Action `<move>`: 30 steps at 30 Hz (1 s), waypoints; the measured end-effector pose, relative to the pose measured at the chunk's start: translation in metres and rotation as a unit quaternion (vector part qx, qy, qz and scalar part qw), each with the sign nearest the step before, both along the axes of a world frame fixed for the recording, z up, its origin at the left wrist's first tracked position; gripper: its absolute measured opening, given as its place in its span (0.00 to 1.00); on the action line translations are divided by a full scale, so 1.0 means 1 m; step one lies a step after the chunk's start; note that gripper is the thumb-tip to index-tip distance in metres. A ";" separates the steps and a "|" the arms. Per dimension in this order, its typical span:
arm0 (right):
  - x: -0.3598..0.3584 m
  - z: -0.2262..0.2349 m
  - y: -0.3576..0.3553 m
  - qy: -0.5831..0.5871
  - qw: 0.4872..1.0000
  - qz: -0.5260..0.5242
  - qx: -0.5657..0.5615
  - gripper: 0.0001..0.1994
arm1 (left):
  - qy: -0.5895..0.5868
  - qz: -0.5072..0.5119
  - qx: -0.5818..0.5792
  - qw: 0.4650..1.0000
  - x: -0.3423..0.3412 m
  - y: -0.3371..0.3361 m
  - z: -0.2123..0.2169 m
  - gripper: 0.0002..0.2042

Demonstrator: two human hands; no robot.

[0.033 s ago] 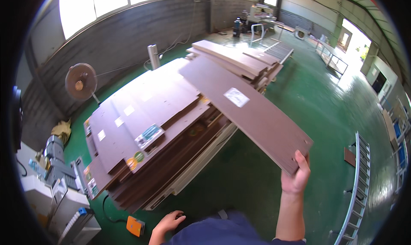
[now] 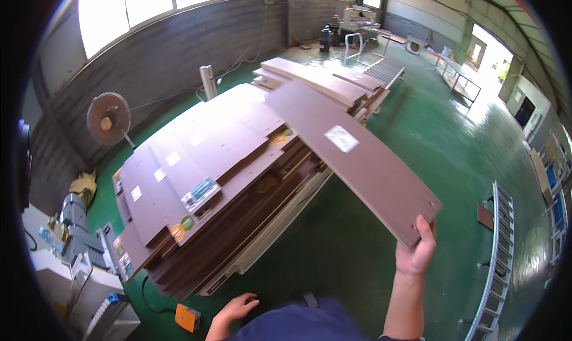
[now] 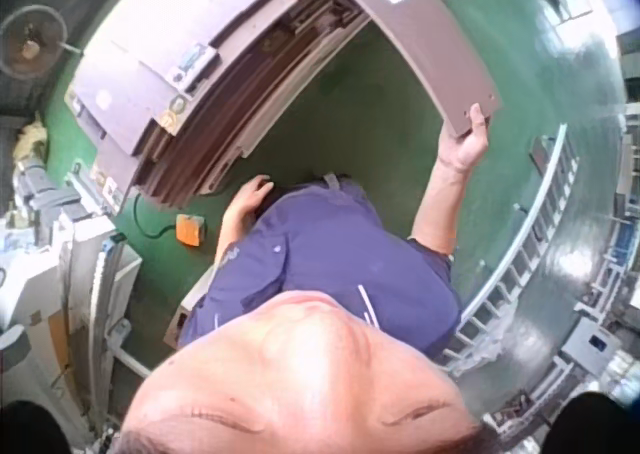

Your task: The person removes wooden panels from a woodworking machine and stacks them onto a table by hand.

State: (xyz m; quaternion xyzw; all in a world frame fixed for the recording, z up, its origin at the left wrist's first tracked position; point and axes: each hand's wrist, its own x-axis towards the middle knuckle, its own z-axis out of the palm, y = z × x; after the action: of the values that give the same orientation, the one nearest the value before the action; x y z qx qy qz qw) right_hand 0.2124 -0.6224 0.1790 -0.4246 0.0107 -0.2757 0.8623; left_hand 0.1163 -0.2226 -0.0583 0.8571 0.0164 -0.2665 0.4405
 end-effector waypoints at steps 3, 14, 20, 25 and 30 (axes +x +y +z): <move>-0.019 -0.010 -0.066 0.004 0.990 -0.142 0.001 0.22 | 0.065 -0.050 0.004 0.997 0.046 -0.035 -0.034 0.21; 0.030 -0.045 -0.195 0.043 0.924 -0.379 -0.005 0.23 | 0.205 -0.002 0.041 0.978 0.223 -0.049 -0.269 0.15; 0.175 -0.041 -0.268 0.047 0.932 -0.359 -0.025 0.23 | 0.109 -0.089 0.112 0.984 0.338 -0.124 -0.327 0.13; 0.312 -0.042 -0.326 0.020 0.957 -0.287 0.045 0.23 | 0.086 0.055 -0.033 0.994 0.440 -0.247 -0.232 0.12; 0.461 -0.057 -0.364 0.078 0.969 -0.223 0.076 0.22 | 0.095 0.079 -0.043 0.991 0.485 -0.282 -0.227 0.13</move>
State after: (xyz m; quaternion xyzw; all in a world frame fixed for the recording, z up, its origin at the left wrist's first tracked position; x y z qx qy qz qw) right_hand 0.6738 -0.9867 0.1215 -0.3651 0.1931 -0.4250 0.8054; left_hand 0.6016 -0.5046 -0.2856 0.8040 0.1145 -0.3117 0.4933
